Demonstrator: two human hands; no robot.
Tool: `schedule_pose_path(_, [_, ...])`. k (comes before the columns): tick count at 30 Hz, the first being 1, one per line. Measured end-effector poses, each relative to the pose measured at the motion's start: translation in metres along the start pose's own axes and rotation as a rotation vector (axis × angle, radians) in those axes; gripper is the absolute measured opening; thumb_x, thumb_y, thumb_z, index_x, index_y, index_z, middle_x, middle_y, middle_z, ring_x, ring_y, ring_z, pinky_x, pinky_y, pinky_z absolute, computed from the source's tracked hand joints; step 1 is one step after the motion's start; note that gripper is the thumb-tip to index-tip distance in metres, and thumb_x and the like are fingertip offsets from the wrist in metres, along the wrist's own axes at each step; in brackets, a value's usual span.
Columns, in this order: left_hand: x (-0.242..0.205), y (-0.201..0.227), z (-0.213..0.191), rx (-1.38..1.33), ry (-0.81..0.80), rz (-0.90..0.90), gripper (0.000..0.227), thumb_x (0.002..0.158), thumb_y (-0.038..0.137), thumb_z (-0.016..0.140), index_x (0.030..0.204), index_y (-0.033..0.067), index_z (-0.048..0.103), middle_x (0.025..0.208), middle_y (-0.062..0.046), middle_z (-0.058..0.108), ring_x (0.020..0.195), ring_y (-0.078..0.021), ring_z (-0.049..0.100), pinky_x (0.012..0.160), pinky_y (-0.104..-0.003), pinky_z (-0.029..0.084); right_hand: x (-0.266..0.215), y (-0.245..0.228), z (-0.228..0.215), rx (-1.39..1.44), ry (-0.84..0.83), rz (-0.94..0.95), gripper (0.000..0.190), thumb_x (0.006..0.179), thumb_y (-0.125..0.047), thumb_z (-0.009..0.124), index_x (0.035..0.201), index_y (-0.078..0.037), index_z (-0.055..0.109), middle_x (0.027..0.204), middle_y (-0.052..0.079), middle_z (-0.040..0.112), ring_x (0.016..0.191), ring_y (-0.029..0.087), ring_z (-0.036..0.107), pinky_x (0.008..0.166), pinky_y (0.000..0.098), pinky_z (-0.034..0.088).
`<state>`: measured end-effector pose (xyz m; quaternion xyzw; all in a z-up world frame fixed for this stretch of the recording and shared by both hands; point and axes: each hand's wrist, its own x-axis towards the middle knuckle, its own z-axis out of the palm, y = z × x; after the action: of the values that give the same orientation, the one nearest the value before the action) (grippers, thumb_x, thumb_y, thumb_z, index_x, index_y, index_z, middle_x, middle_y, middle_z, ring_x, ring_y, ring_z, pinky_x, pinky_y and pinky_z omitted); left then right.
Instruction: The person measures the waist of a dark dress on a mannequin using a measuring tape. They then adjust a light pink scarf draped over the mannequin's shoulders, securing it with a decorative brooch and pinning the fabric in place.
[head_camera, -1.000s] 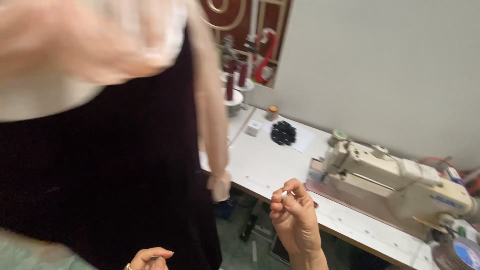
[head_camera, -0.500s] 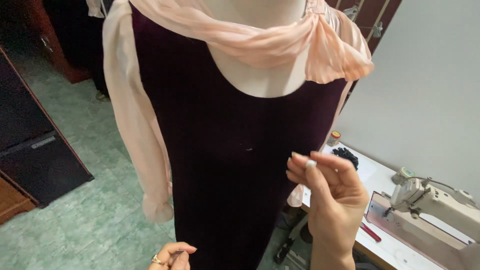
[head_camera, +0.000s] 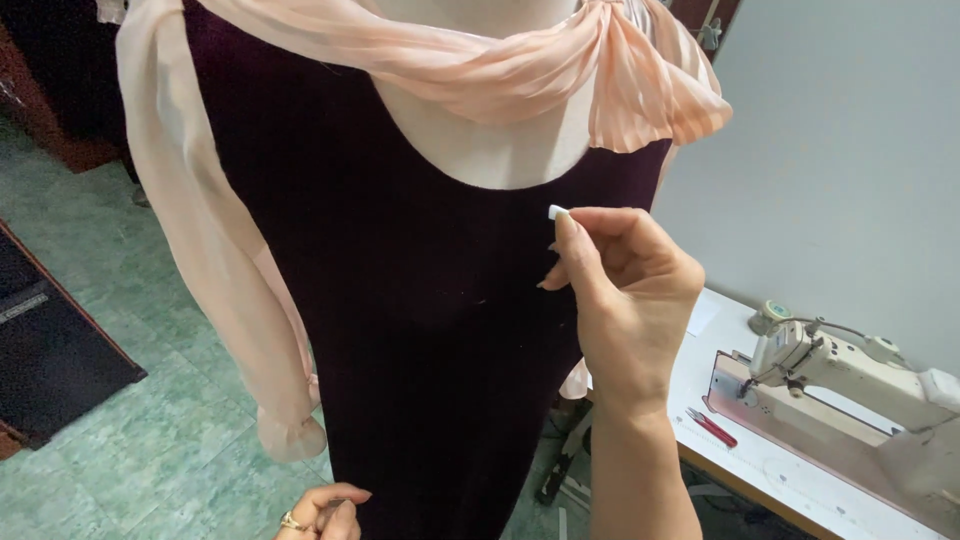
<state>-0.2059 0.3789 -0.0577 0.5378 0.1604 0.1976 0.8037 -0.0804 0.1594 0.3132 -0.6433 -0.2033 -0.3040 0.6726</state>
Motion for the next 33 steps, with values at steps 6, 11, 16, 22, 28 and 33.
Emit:
schedule_pose_path(6, [0.010, -0.006, 0.004, -0.134, -0.160, -0.017, 0.023, 0.091, 0.006, 0.056, 0.104, -0.0100, 0.065, 0.047, -0.005, 0.035, 0.032, -0.0124, 0.022, 0.031, -0.030, 0.018, 0.010, 0.002, 0.007, -0.012, -0.044, 0.009, 0.008, 0.088, -0.006, 0.069, 0.082, -0.001, 0.067, 0.062, 0.005, 0.065, 0.047, 0.008, 0.060, 0.050, 0.0147, 0.048])
schedule_pose_path(11, [0.010, -0.004, 0.008, -0.145, -0.231, 0.061, 0.020, 0.092, 0.004, 0.054, 0.104, -0.0082, 0.065, 0.049, -0.004, 0.038, 0.033, -0.0119, 0.025, 0.031, -0.030, 0.021, 0.013, 0.005, 0.012, -0.021, -0.082, 0.016, 0.011, 0.087, -0.008, 0.069, 0.079, -0.001, 0.067, 0.063, 0.005, 0.064, 0.047, 0.008, 0.059, 0.046, 0.0150, 0.047])
schedule_pose_path(16, [0.007, 0.003, 0.008, -0.112, -0.220, 0.027, 0.020, 0.092, 0.002, 0.054, 0.102, -0.0098, 0.065, 0.047, -0.003, 0.036, 0.033, -0.0110, 0.025, 0.031, -0.028, 0.021, 0.014, 0.006, 0.013, -0.041, -0.089, 0.008, 0.012, 0.088, -0.009, 0.068, 0.078, -0.002, 0.065, 0.061, 0.004, 0.063, 0.047, 0.007, 0.058, 0.046, 0.0156, 0.049])
schedule_pose_path(22, [0.012, -0.010, -0.005, -0.103, -0.208, -0.030, 0.020, 0.091, 0.002, 0.056, 0.103, -0.0100, 0.067, 0.047, -0.004, 0.035, 0.033, -0.0119, 0.024, 0.031, -0.030, 0.020, 0.017, 0.006, 0.015, -0.049, -0.103, 0.022, 0.013, 0.088, -0.008, 0.068, 0.077, -0.002, 0.064, 0.058, 0.004, 0.061, 0.043, 0.008, 0.056, 0.042, 0.0157, 0.046])
schedule_pose_path(28, [0.004, 0.002, 0.003, -0.027, -0.163, 0.001, 0.022, 0.090, 0.007, 0.058, 0.101, -0.0087, 0.067, 0.045, -0.004, 0.039, 0.032, -0.0110, 0.026, 0.030, -0.029, 0.022, 0.022, 0.003, 0.016, -0.118, -0.144, 0.040, 0.013, 0.086, -0.006, 0.066, 0.074, -0.004, 0.063, 0.057, 0.001, 0.058, 0.042, 0.005, 0.049, 0.039, 0.0160, 0.044])
schedule_pose_path(33, [0.004, 0.002, 0.002, -0.017, -0.108, -0.045, 0.022, 0.089, 0.009, 0.059, 0.100, -0.0092, 0.067, 0.045, -0.005, 0.039, 0.032, -0.0118, 0.026, 0.031, -0.029, 0.022, 0.013, -0.003, -0.001, -0.169, -0.179, 0.075, 0.013, 0.084, -0.006, 0.068, 0.072, -0.004, 0.063, 0.052, 0.001, 0.056, 0.041, 0.005, 0.050, 0.040, 0.0154, 0.039])
